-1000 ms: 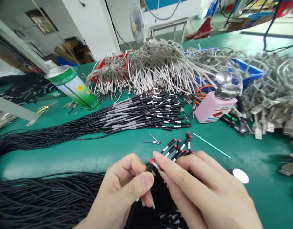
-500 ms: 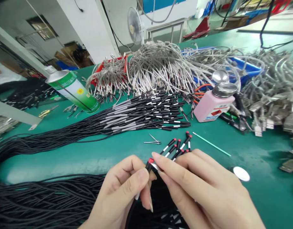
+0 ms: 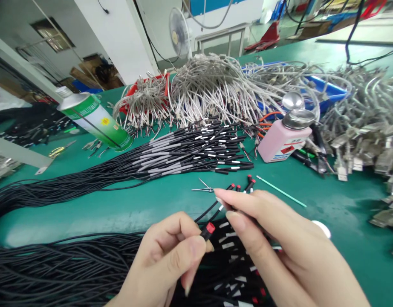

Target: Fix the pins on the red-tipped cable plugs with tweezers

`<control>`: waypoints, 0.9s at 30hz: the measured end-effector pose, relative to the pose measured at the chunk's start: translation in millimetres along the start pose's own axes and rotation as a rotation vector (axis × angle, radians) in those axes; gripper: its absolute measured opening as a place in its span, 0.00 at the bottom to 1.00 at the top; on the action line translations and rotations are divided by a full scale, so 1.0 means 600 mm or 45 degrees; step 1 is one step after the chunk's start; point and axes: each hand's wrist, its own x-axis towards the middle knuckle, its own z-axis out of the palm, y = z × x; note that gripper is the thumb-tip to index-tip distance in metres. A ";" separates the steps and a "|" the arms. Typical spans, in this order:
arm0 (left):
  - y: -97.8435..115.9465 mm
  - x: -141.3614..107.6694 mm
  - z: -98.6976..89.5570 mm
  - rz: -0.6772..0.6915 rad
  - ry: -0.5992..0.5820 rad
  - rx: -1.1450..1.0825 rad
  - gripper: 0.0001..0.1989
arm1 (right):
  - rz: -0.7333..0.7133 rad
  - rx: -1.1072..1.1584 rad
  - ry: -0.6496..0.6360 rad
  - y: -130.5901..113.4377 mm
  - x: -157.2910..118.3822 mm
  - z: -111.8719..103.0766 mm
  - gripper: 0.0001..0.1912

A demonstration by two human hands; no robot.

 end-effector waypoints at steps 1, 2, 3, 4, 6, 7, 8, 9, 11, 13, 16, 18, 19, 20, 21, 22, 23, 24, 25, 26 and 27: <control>0.003 -0.001 0.000 0.011 0.016 0.019 0.19 | 0.064 0.079 -0.052 0.000 0.002 -0.002 0.16; 0.006 -0.003 0.000 0.022 0.042 0.046 0.19 | 0.124 0.185 -0.121 -0.001 0.003 -0.003 0.15; 0.009 -0.004 0.000 0.032 0.067 0.077 0.19 | 0.184 0.307 -0.194 -0.001 0.004 -0.004 0.14; 0.012 -0.004 0.000 0.038 0.088 0.107 0.18 | 0.236 0.428 -0.257 -0.001 0.004 -0.005 0.13; 0.016 -0.006 0.001 0.016 0.113 0.147 0.17 | 0.310 0.630 -0.357 -0.001 0.003 -0.005 0.09; 0.016 -0.006 0.002 0.003 0.119 0.161 0.16 | 0.345 0.693 -0.380 0.000 0.002 -0.005 0.08; 0.016 -0.006 0.003 -0.006 0.121 0.172 0.15 | 0.370 0.734 -0.390 0.000 0.000 -0.004 0.08; 0.015 -0.007 0.004 -0.007 0.121 0.183 0.15 | 0.395 0.752 -0.391 0.000 -0.001 -0.003 0.07; 0.012 -0.007 0.005 0.009 0.120 0.209 0.16 | 0.419 0.762 -0.370 0.001 -0.004 -0.001 0.07; 0.010 -0.007 0.007 0.027 0.123 0.220 0.16 | 0.406 0.761 -0.343 0.000 -0.004 0.001 0.07; 0.009 -0.007 0.009 0.008 0.130 0.180 0.18 | 0.432 0.805 -0.323 -0.007 0.001 0.003 0.07; 0.010 -0.006 0.010 -0.021 0.127 0.147 0.19 | 0.510 0.852 -0.303 -0.013 0.005 0.004 0.05; 0.010 -0.006 0.010 -0.034 0.127 0.135 0.19 | 0.544 0.870 -0.294 -0.015 0.008 0.005 0.05; 0.011 -0.006 0.011 -0.043 0.129 0.125 0.20 | 0.555 0.881 -0.279 -0.017 0.009 0.005 0.04; 0.011 -0.006 0.011 -0.051 0.134 0.116 0.21 | 0.566 0.877 -0.275 -0.019 0.010 0.006 0.04; 0.011 -0.005 0.012 -0.057 0.137 0.106 0.21 | 0.560 0.867 -0.268 -0.019 0.011 0.006 0.04; 0.012 -0.005 0.012 -0.061 0.139 0.098 0.22 | 0.547 0.853 -0.266 -0.019 0.010 0.006 0.04; 0.012 -0.006 0.012 -0.066 0.140 0.090 0.22 | 0.522 0.838 -0.263 -0.019 0.010 0.006 0.04; 0.012 -0.006 0.011 -0.073 0.136 0.085 0.23 | 0.504 0.817 -0.252 -0.018 0.008 0.006 0.04; 0.012 -0.006 0.011 -0.082 0.129 0.081 0.23 | 0.481 0.797 -0.242 -0.018 0.007 0.006 0.05; 0.011 -0.006 0.010 -0.089 0.120 0.078 0.23 | 0.457 0.776 -0.229 -0.017 0.006 0.005 0.05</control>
